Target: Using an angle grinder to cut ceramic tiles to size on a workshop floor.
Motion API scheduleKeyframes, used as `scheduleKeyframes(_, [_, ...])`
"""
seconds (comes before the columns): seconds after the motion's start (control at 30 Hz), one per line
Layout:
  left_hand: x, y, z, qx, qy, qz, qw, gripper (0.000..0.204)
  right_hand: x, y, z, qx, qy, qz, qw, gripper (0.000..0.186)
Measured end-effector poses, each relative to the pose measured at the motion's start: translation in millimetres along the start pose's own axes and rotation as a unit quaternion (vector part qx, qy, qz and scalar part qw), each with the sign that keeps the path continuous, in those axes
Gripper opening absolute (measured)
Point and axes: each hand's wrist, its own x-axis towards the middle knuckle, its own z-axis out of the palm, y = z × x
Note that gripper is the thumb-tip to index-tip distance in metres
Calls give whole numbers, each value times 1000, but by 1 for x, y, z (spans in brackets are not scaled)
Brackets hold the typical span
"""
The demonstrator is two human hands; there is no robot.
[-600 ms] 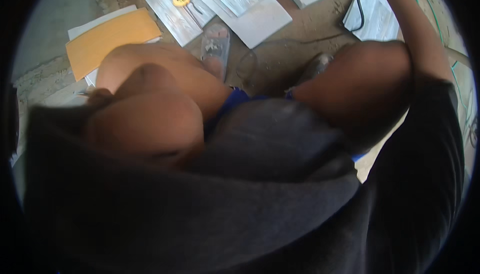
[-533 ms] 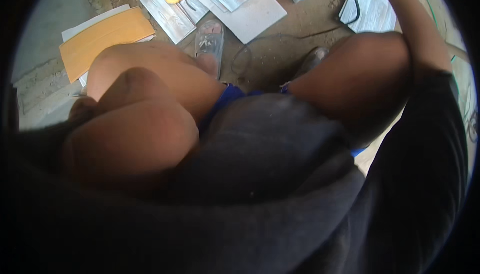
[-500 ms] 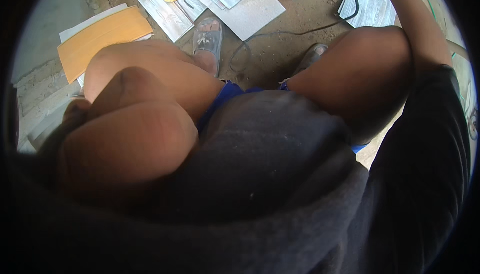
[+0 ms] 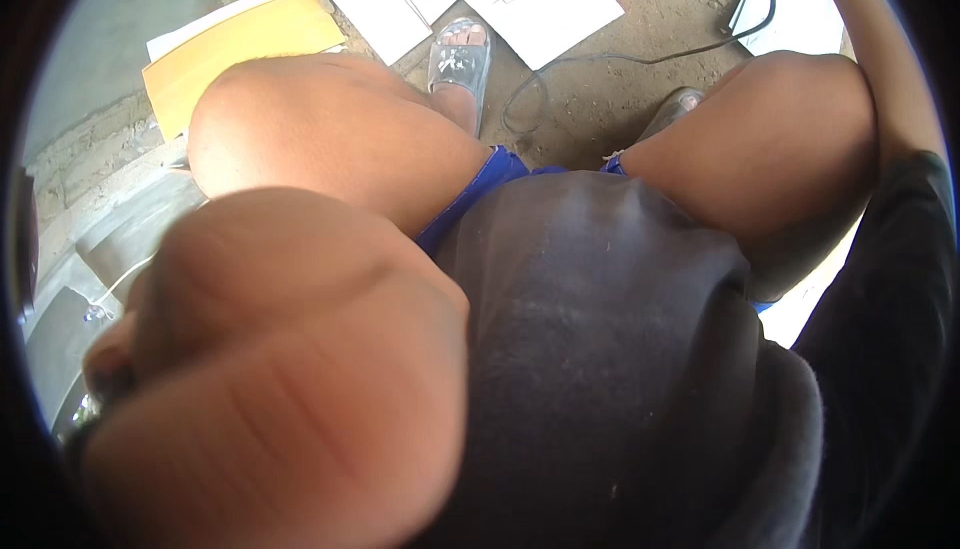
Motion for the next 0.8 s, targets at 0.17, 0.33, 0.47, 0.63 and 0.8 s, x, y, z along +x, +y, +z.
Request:
scheduleKeyframes(0.17, [37,-2,18,73,-58,50,994,34,9,11,-9,14,2,-37,999,31])
scheduleKeyframes(0.33, [46,-15,36,15,-161,62,985,44,6,24,11,-28,0,-20,999,44])
scheduleKeyframes(0.47, [52,-41,24,-29,-307,122,943,48,9,6,0,-5,-20,-13,1000,42])
scheduleKeyframes(0.63, [62,-70,32,-143,-276,143,940,66,21,1,-11,15,10,-45,999,39])
scheduleKeyframes(0.8, [93,-92,24,-214,-282,186,916,84,19,18,-14,13,7,-20,1000,38])
